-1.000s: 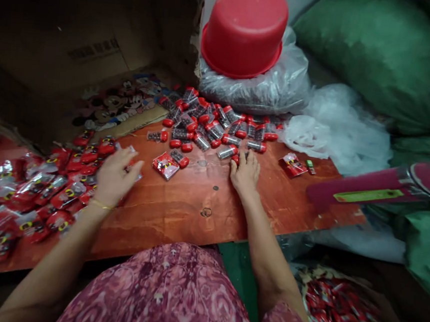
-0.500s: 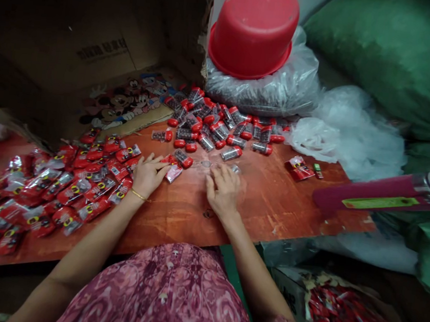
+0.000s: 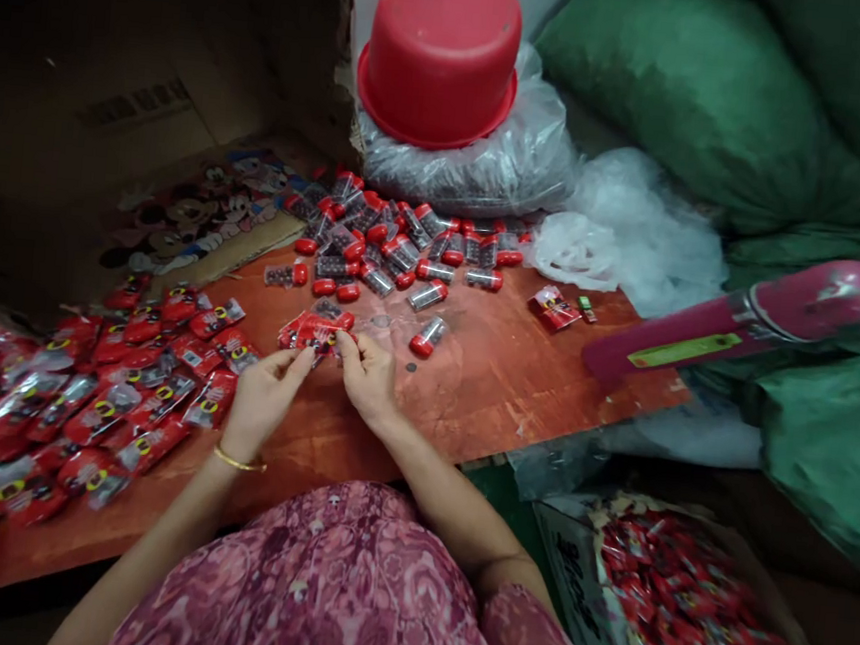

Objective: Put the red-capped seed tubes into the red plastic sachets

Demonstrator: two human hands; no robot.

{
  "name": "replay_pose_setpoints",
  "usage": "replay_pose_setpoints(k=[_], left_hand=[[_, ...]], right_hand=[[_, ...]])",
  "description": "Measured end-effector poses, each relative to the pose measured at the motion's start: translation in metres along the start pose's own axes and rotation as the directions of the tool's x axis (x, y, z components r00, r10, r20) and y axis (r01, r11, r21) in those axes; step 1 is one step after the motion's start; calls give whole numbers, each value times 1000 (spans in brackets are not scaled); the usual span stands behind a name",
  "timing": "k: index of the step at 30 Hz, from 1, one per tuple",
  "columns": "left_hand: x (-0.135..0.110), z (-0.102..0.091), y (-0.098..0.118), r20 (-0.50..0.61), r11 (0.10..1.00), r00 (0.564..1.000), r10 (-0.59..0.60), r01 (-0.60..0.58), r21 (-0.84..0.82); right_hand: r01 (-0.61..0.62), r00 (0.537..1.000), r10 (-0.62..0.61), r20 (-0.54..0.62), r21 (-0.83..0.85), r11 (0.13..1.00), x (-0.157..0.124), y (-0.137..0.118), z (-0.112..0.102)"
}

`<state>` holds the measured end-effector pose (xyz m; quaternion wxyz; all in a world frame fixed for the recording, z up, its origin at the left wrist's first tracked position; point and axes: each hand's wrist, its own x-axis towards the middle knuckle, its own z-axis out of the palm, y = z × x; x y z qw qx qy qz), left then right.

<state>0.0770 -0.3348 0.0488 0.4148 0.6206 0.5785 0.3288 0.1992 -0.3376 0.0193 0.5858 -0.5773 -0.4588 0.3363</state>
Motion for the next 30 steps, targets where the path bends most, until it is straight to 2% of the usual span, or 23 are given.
replay_pose_setpoints(k=[2,4,6,8,13,15,17,18,20,22,25,28,30], left_hand=[[-5,7,1,126,944,981,-148,178,-277],[-6,15,3,150,812,959,-239,282,-511],[-5,21,8,129,689,944,-304,311,-654],[-2,23,13,123,615,931,-343,322,-720],[5,24,20,207,500,887,-412,410,-763],[7,22,20,221,479,877,-427,427,-767],[10,18,19,229,467,864,-448,445,-765],[11,16,19,234,463,859,-456,453,-762],[13,13,19,246,462,855,-458,465,-755],[14,12,19,263,458,855,-448,472,-753],[14,14,22,299,439,842,-449,499,-747],[12,15,22,317,433,834,-452,516,-739],[12,14,21,317,432,831,-457,519,-738]], right_hand=[[13,1000,-13,6,-34,999,-4,-1,-3],[30,999,-28,40,-49,998,-7,-3,-4],[22,998,-20,67,-43,999,-9,-4,-5],[-10,997,12,83,-33,999,-11,-4,-4],[-20,995,28,97,-84,996,-12,1,-6],[67,987,-46,152,-136,988,-6,0,-18],[230,954,-172,246,-232,945,7,-1,-43],[316,929,-229,292,-300,900,16,-1,-59],[464,869,-279,408,-481,744,35,3,-93],[546,815,-204,543,-601,584,52,10,-123],[581,774,-60,631,-669,463,63,25,-146],[549,799,-48,600,-694,466,52,35,-145],[495,838,-86,539,-685,534,37,36,-138]])
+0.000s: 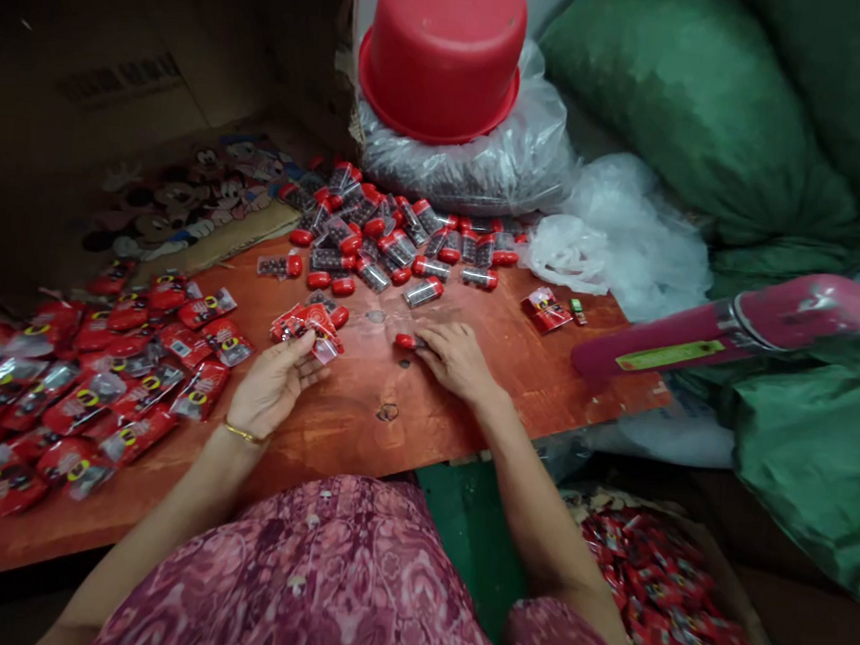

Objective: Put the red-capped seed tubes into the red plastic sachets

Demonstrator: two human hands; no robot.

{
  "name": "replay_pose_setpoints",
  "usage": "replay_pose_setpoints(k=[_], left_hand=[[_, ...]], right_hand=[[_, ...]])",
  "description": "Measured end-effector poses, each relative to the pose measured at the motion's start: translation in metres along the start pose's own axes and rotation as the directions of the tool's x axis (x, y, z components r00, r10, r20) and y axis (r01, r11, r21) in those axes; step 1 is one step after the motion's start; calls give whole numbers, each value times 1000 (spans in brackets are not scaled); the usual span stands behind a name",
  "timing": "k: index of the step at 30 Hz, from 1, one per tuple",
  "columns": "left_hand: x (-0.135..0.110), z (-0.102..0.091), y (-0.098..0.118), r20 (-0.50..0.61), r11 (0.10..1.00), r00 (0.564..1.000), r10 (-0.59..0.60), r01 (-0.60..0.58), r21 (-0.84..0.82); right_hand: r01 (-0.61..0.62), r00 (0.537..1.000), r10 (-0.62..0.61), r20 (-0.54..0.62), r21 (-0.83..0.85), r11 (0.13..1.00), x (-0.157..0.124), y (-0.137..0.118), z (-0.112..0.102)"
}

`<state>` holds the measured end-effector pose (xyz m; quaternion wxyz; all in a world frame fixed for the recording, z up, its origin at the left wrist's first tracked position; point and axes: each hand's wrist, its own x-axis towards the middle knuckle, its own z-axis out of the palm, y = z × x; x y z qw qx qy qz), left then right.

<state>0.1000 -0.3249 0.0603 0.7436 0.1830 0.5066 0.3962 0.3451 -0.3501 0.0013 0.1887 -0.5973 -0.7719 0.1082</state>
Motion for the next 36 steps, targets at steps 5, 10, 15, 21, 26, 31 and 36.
replay_pose_setpoints(k=[5,10,15,21,26,31,36], left_hand=[[2,-2,0,-16,1000,1000,-2,2,9],[0,2,-6,3,1000,1000,5,-5,28],[-5,3,-10,21,999,1000,10,-11,38],[-6,0,-11,35,998,999,34,-36,52],[-4,-1,-13,76,997,995,63,-66,32],[-4,-1,-15,107,997,993,59,-64,42],[-5,0,-16,116,990,988,105,-114,78]], right_hand=[[-140,989,146,25,483,865,-26,-47,2],[-229,973,189,135,688,689,-30,-88,-7],[-299,954,212,213,740,603,-18,-102,-9],[-444,896,178,408,837,320,-9,-100,-2],[-460,880,197,433,880,121,-7,-97,6],[-477,871,185,455,872,105,-7,-101,7],[-472,874,189,448,875,110,-6,-103,5]])
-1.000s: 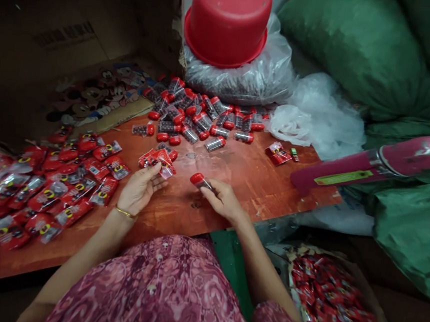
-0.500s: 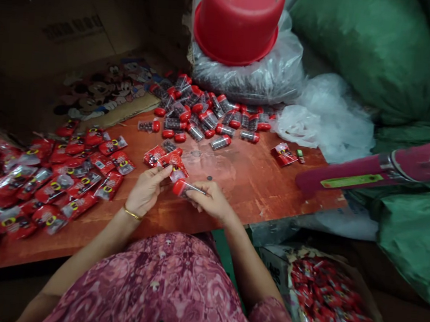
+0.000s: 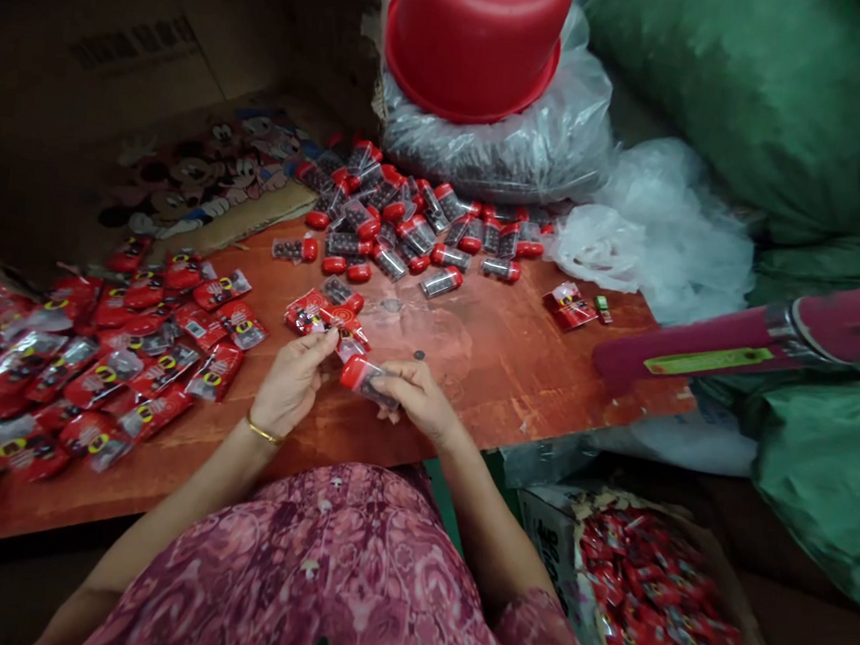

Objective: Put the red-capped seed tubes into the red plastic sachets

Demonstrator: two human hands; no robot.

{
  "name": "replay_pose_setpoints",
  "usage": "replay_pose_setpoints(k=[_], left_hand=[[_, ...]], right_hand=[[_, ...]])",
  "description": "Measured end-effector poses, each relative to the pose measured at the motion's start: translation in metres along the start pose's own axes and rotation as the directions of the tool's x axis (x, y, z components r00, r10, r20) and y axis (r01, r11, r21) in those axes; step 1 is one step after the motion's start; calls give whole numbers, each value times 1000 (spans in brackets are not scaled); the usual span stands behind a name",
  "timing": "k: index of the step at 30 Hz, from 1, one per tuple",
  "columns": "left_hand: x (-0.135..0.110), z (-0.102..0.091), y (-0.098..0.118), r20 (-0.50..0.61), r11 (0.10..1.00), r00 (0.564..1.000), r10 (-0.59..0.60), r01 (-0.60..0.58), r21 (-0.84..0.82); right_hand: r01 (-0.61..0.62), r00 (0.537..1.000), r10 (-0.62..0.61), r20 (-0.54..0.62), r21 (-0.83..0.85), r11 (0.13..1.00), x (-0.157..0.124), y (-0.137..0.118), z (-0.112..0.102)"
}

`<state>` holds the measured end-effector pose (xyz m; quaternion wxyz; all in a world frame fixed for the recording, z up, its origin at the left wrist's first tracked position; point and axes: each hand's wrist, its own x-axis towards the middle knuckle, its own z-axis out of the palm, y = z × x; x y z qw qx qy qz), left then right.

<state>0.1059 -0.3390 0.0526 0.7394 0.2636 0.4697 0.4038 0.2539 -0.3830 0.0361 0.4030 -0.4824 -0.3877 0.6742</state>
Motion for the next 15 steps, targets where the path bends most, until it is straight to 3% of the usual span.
replay_pose_setpoints(k=[9,12,15], left_hand=[[-1,-6,-1,-7,974,983,186,-183,135],[0,-6,0,-9,969,978,206,-203,143],[0,-5,-3,1,983,988,155,-154,96]], right_hand=[[117,972,-152,-182,-187,975,-3,-1,2],[156,974,-187,-128,-219,963,-1,0,5],[192,967,-222,-127,-211,958,2,2,10]])
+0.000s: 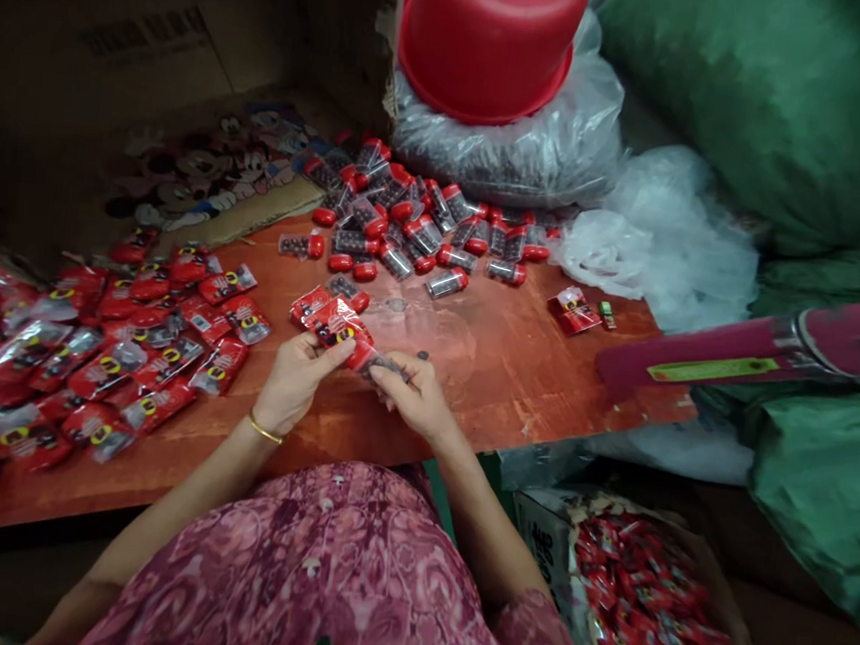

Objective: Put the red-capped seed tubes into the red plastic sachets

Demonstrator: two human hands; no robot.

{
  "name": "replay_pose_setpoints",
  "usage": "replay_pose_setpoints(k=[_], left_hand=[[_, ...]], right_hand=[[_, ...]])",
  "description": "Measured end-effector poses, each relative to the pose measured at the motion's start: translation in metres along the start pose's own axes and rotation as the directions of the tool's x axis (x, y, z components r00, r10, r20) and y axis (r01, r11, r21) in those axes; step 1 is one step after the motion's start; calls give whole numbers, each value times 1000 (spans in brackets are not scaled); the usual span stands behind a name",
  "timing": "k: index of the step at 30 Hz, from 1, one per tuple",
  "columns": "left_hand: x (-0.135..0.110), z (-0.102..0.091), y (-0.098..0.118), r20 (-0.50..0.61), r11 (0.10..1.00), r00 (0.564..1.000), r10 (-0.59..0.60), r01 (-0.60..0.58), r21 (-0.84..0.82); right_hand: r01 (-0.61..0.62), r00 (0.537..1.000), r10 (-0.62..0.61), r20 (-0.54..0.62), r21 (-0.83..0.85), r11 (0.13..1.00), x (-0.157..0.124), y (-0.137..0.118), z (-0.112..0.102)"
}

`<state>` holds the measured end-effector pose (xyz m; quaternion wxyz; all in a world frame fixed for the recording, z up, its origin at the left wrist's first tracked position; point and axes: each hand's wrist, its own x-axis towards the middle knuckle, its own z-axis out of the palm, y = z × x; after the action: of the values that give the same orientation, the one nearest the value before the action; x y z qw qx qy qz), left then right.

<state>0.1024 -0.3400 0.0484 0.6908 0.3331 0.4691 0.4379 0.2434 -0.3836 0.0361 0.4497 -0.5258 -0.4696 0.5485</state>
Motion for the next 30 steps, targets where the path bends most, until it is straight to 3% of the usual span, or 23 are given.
replay_pose_setpoints(k=[4,10,15,22,27,30], left_hand=[[-2,1,-5,26,995,997,-78,80,-61],[-1,0,2,178,980,977,-114,140,-140],[6,5,1,102,998,995,-20,26,-54],[3,9,-5,34,999,998,47,-46,-7],[7,6,-14,25,996,996,85,-84,-23],[10,0,-18,38,994,995,87,-89,58]], right_hand=[[60,992,-59,-109,4,998,3,0,3],[121,990,-124,-70,-52,991,3,-2,2],[141,988,-144,-62,-60,988,4,3,9],[84,968,-41,-246,168,982,8,10,30],[84,970,-69,-231,57,995,5,16,31],[65,976,-41,-214,107,992,7,16,31]])
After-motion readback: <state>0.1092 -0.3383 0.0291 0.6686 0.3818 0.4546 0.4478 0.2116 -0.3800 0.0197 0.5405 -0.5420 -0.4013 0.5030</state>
